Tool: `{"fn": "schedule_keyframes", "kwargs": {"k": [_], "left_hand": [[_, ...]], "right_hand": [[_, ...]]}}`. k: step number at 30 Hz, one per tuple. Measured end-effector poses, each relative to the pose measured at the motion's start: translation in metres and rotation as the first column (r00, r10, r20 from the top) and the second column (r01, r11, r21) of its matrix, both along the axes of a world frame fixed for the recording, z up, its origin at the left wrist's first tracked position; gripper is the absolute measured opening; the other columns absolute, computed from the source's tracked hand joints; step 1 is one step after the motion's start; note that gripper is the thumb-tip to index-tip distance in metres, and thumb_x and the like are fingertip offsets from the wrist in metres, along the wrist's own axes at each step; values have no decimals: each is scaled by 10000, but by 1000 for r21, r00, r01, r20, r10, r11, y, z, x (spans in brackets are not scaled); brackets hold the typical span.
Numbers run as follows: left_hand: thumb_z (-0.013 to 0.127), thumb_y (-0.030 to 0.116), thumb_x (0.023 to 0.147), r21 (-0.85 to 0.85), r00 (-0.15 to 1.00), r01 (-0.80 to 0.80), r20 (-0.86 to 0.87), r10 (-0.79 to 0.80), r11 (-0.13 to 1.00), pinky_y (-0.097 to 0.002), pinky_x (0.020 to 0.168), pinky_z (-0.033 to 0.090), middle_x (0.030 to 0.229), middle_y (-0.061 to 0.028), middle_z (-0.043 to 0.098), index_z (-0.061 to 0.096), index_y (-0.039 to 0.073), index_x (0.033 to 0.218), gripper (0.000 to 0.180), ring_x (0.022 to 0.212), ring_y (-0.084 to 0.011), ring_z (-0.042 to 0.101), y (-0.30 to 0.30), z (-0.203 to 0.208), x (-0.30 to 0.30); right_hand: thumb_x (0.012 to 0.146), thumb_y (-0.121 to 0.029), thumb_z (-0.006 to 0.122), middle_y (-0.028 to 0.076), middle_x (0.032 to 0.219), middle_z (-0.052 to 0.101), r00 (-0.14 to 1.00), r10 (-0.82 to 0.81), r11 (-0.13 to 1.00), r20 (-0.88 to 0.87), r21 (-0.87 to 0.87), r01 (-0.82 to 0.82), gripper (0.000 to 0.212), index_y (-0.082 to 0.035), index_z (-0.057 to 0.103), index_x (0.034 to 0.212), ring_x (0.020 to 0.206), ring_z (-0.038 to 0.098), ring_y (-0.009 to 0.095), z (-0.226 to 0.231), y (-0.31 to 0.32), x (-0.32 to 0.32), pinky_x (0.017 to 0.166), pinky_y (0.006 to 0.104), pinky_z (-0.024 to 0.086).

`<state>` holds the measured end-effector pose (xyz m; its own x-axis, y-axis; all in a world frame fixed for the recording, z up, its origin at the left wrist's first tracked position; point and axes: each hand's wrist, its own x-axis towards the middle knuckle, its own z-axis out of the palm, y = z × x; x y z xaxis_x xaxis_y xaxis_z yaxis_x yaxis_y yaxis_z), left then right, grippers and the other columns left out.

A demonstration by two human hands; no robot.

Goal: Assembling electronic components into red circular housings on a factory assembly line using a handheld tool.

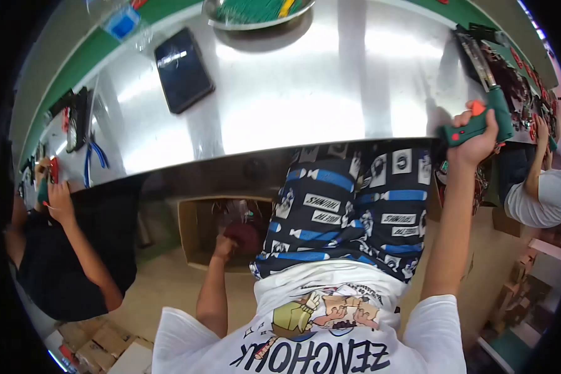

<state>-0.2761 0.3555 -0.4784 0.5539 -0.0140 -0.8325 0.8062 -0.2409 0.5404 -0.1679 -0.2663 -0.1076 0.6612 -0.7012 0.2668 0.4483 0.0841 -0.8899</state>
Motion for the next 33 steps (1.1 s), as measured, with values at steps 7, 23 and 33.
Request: {"fn": "schedule_keyframes", "kwargs": {"k": [7, 23, 33], "left_hand": [[514, -77, 519, -284, 748, -555, 241, 619, 782, -363, 774, 575, 1098, -117, 632, 552, 22, 1225, 714, 1001, -290, 627, -8, 185, 11], [619, 68, 664, -51, 746, 85, 665, -30, 995, -317, 652, 543, 1031, -111, 648, 530, -7, 1280, 626, 881, -249, 641, -264, 466, 207], [686, 154, 737, 574, 349, -115, 787, -508, 811, -426, 975, 450, 1262, -208, 559, 518, 1, 1303, 610, 1140, -367, 556, -319, 461, 222]], "right_hand": [[991, -317, 439, 73, 844, 539, 998, -59, 996, 7, 65, 59, 337, 2, 544, 1016, 561, 484, 134, 12, 21, -10, 502, 288, 413], [966, -266, 495, 88, 784, 550, 988, -150, 959, -17, 242, 150, 298, 12, 560, 1050, 522, 505, 159, 29, 7, -23, 486, 320, 440], [973, -285, 481, 90, 852, 542, 980, -175, 941, -100, 276, 196, 296, -8, 550, 1053, 508, 481, 157, 22, 8, -24, 484, 317, 427]]}}
